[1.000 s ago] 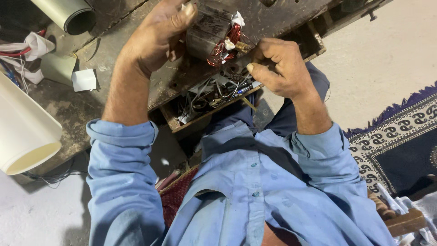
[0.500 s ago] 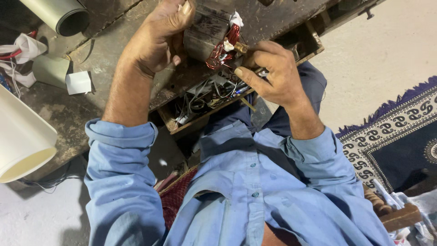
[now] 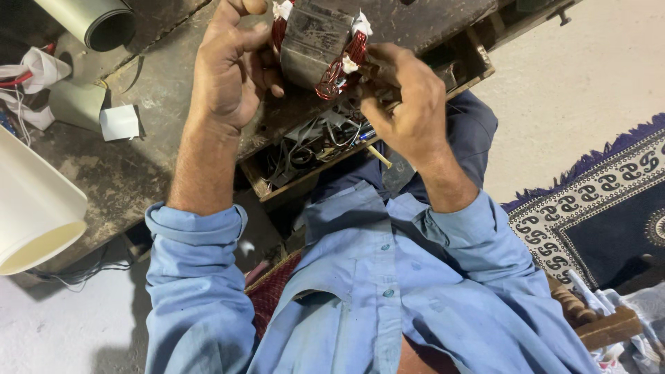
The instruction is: The person winds copper wire around a cylindrical metal core, repeatedly wrapping and adjusting the wire by hand. The person holds the core with one hand and uses the other to wrap the wire, occasionally repositioning the core to continue winding.
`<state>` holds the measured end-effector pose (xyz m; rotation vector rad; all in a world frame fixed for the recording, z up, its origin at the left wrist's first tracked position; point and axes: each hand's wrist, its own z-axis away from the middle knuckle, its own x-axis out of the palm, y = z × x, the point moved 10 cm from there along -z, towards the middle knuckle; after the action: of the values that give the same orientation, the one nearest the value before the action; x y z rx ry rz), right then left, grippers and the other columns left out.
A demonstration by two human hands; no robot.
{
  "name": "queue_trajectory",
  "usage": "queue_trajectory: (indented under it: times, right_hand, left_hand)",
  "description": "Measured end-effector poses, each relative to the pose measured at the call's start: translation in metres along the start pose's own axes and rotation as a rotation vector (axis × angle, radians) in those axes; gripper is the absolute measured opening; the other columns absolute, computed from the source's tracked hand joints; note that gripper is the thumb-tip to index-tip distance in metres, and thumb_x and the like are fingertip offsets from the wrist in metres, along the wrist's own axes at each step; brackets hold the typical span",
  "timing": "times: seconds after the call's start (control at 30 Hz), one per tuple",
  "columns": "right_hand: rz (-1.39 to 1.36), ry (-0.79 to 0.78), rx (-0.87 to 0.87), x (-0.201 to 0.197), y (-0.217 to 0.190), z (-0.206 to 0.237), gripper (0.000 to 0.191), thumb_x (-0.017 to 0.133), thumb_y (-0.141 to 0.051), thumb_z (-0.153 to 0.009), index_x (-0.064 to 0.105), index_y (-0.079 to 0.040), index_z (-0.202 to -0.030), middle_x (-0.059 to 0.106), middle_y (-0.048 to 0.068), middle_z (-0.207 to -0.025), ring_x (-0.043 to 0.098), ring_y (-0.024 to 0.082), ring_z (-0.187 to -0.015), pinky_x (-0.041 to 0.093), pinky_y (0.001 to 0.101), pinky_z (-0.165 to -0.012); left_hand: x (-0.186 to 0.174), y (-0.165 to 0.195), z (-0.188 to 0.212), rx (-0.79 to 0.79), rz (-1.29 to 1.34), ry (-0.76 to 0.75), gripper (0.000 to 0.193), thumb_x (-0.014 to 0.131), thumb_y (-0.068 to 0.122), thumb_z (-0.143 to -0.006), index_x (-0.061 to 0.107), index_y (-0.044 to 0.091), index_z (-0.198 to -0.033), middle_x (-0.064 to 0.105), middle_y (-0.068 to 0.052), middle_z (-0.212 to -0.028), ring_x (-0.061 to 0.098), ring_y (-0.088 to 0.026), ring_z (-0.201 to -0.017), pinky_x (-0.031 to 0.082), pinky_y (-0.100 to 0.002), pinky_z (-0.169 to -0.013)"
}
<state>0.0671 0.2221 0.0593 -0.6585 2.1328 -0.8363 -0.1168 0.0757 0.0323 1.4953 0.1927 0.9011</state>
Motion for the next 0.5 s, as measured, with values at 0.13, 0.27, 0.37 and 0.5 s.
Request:
queue_trajectory:
  times: [0.13, 0.27, 0.37, 0.5]
  right_hand:
    - [0.132, -0.112, 0.023, 0.002, 0.0, -0.011, 0.039, 0.085, -0.005, -0.086, 0.072, -0.001, -0.124, 0.077, 0.011, -0.092, 0.07, 0.024, -0.078, 0.054, 0.0346, -0.073]
    - [0.015, -0.118, 0.146, 0.004, 0.008, -0.01, 0.04, 0.085, -0.009, -0.091, 0.071, -0.001, -0.128, 0.078, 0.011, -0.098, 0.077, 0.017, -0.086, 0.059, 0.0281, -0.076]
    - [-0.027, -0.066, 0.163, 0.004, 0.005, -0.005, 0.038, 0.084, -0.007, -0.093, 0.071, -0.001, -0.128, 0.079, 0.012, -0.105, 0.078, 0.016, -0.092, 0.061, 0.0279, -0.081]
    - [-0.046, -0.103, 0.214, 0.004, 0.014, -0.009, 0.035, 0.086, -0.01, -0.094, 0.072, -0.002, -0.125, 0.08, 0.01, -0.105, 0.079, 0.015, -0.09, 0.063, 0.0271, -0.078]
  left_hand:
    - [-0.002, -0.003, 0.001, -0.005, 0.003, 0.017, 0.024, 0.053, 0.007, -0.104, 0.048, 0.01, -0.127, 0.069, -0.008, -0.101, 0.069, -0.018, -0.082, 0.053, -0.032, -0.053]
    - [0.004, -0.002, 0.001, -0.011, 0.013, 0.001, 0.025, 0.05, 0.007, -0.105, 0.049, 0.008, -0.13, 0.069, -0.006, -0.102, 0.07, -0.017, -0.084, 0.054, -0.032, -0.056]
    - [0.009, -0.003, 0.002, -0.017, 0.053, -0.019, 0.026, 0.05, 0.009, -0.104, 0.048, 0.011, -0.129, 0.07, -0.008, -0.104, 0.072, -0.019, -0.084, 0.056, -0.033, -0.056]
    - [0.013, -0.003, 0.003, 0.006, 0.032, -0.073, 0.027, 0.05, 0.008, -0.104, 0.049, 0.009, -0.131, 0.069, -0.009, -0.111, 0.073, -0.02, -0.09, 0.059, -0.033, -0.059]
